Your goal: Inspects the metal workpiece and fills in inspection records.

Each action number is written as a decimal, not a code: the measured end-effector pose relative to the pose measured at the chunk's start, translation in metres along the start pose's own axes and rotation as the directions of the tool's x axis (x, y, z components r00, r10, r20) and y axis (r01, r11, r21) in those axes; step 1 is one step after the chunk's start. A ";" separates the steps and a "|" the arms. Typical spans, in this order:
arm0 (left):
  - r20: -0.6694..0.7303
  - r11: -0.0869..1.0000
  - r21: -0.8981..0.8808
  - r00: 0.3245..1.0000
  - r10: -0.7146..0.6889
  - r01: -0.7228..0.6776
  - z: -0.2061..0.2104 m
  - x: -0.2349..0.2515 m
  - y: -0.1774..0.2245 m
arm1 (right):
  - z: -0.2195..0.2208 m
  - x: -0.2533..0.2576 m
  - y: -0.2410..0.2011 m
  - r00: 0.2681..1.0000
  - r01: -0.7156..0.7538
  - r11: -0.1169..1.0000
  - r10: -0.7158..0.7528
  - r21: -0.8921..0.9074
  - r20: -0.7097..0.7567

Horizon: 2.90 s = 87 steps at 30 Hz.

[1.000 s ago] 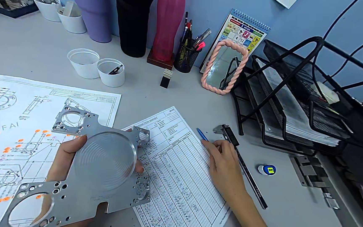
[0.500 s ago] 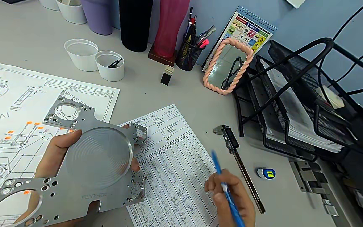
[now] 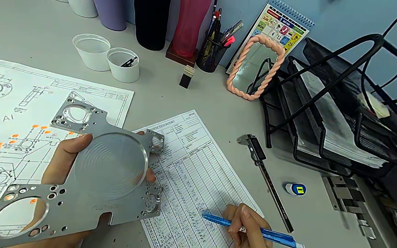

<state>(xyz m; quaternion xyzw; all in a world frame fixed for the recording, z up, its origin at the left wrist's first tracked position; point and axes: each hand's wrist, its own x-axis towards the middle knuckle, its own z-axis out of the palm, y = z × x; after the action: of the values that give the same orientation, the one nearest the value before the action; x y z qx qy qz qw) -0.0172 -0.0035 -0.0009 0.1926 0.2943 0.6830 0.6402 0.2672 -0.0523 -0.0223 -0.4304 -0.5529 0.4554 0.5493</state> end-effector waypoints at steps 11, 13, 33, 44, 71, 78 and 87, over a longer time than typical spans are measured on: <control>0.046 0.994 -0.051 0.995 -0.090 0.092 0.001 0.000 0.002 | -0.014 0.014 0.004 0.972 0.012 0.997 -0.031 0.083 0.233; 0.070 0.989 -0.077 0.990 -0.119 0.124 0.001 0.000 0.002 | -0.017 0.019 -0.006 0.979 -0.045 0.982 0.007 0.181 0.202; -0.038 1.000 0.016 0.999 -0.004 0.004 0.012 0.001 0.001 | -0.002 0.043 -0.039 0.943 -0.324 0.616 0.145 0.718 0.300; -0.126 0.994 0.013 0.986 -0.108 0.110 0.016 0.001 0.012 | 0.008 0.019 0.013 0.986 0.096 0.995 -0.093 -0.011 0.140; -0.120 0.977 0.016 0.971 -0.209 0.213 0.002 -0.001 0.005 | 0.016 0.015 0.011 0.959 0.273 0.842 -0.277 -0.465 0.061; -0.143 0.974 0.022 0.965 -0.219 0.225 0.006 0.001 0.011 | 0.016 0.016 0.010 0.958 0.278 0.844 -0.279 -0.459 0.067; -0.181 0.983 0.013 0.967 -0.177 0.182 0.012 0.001 0.012 | 0.017 0.016 0.011 0.956 0.272 0.844 -0.290 -0.463 0.034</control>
<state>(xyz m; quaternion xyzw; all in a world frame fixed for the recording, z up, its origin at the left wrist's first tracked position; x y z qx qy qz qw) -0.0185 -0.0009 0.0161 0.1121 0.3769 0.6326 0.6672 0.2498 -0.0346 -0.0297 -0.4714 -0.6921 0.2171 0.5017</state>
